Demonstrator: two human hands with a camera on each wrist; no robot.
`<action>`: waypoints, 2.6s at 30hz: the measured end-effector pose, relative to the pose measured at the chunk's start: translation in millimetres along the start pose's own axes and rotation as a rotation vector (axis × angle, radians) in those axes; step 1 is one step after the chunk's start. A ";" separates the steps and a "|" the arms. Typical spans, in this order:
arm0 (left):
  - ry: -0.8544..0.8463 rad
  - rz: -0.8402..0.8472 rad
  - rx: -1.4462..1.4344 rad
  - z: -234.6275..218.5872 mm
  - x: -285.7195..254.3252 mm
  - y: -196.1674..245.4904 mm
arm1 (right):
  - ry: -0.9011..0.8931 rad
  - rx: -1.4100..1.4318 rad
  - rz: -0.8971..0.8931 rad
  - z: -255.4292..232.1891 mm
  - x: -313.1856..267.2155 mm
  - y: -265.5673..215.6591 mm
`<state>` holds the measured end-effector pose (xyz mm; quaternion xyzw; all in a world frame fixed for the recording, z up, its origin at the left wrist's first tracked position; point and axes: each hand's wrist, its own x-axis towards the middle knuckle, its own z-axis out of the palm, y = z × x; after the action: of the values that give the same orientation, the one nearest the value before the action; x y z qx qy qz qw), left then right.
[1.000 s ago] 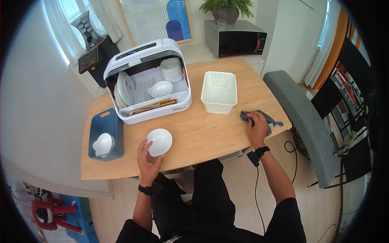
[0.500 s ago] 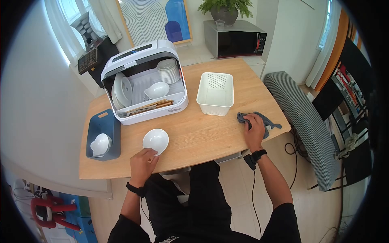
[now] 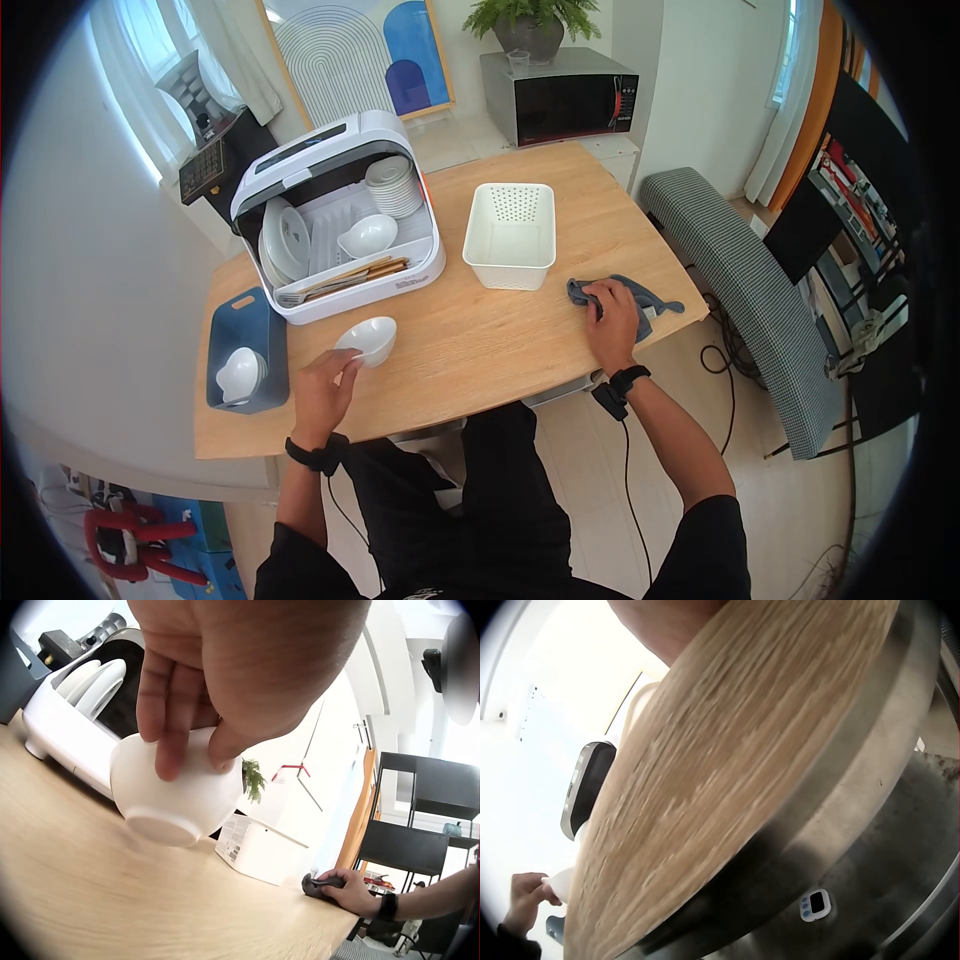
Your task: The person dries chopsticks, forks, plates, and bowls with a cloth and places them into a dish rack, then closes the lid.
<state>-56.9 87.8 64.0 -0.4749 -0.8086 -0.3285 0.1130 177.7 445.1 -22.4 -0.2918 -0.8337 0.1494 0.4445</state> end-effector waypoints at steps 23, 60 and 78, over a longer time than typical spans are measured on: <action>0.309 -0.071 -0.271 34.9 126.1 -66.0 | -0.006 -0.034 -0.031 1.3 2.3 -5.3; -0.054 0.076 0.068 45.8 163.9 -123.5 | -0.007 -0.060 -0.029 3.1 2.5 -3.9; -0.079 0.065 0.236 30.2 130.9 -115.4 | -0.005 -0.081 -0.039 3.8 2.4 -5.6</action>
<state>-218.7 159.5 56.9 -0.4971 -0.8295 -0.2081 0.1467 171.5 442.3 -20.2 -0.2929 -0.8455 0.1078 0.4332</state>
